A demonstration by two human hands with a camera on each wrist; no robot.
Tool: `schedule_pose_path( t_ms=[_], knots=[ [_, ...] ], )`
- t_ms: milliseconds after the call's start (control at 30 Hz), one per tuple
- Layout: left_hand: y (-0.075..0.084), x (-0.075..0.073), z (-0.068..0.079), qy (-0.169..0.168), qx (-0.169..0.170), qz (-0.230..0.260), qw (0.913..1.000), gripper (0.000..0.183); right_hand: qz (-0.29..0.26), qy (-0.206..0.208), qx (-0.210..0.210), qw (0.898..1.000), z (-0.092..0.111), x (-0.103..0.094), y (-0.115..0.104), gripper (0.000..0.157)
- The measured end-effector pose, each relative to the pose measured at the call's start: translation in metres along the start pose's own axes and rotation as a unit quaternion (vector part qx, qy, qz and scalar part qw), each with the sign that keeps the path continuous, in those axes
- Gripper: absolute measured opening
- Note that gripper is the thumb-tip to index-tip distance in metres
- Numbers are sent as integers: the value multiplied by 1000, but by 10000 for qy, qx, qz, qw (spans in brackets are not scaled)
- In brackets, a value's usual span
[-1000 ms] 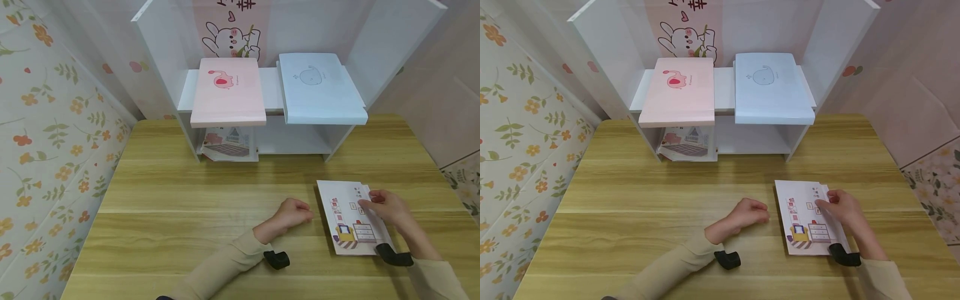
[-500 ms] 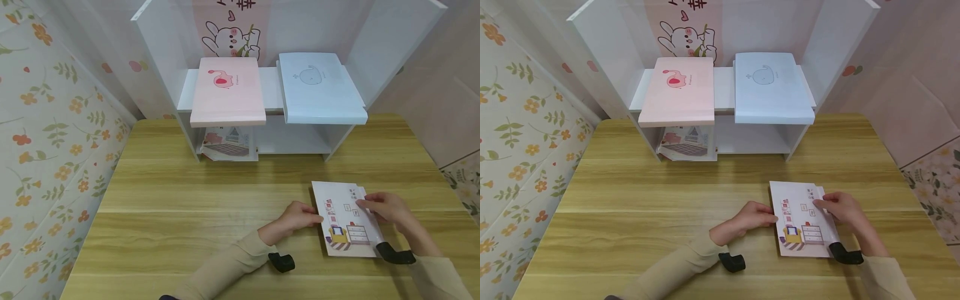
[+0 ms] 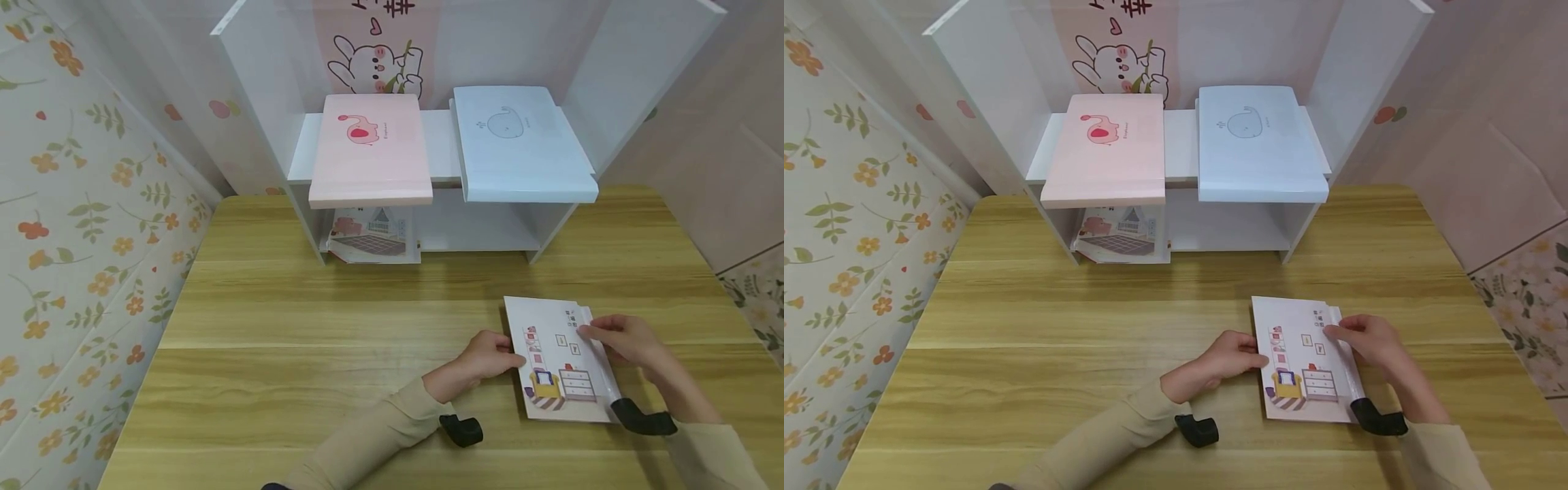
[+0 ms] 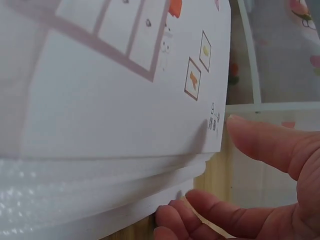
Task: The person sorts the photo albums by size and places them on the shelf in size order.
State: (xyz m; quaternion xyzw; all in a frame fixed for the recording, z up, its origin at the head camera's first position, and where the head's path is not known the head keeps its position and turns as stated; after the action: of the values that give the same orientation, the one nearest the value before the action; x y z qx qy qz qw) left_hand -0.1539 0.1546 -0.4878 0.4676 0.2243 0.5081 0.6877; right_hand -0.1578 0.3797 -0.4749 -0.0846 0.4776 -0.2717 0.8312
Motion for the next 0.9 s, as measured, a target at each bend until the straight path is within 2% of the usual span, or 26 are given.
schedule_pose_path(
  t_ms=[500, 767, 900],
  knots=[
    [-3, 0, -2, -43, 18, 105, 9999, 15, -588, -125, 154, 9981, -3, 3, 13, 77],
    [-3, -1, 0, -5, -37, 113, 9999, 14, -1079, -338, 20, 9936, 0, 6, 17, 72],
    [-5, -2, 0, -10, -96, 134, 9999, 15, -1131, -405, -6, 9928, 3, 7, 18, 67]
  ],
)
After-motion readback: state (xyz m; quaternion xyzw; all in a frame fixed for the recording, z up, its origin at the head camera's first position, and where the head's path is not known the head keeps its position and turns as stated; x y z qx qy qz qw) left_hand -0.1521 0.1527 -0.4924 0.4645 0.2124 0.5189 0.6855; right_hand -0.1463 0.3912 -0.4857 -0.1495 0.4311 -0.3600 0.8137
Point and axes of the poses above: each hand's wrist, its own z-axis away from the middle knuckle, its own x-axis out of the palm, y = z × x, the point moved 10 cm from there along -z, towards the middle knuckle, and after that the axes turned 15 degrees about z, right-handed, at the moved point
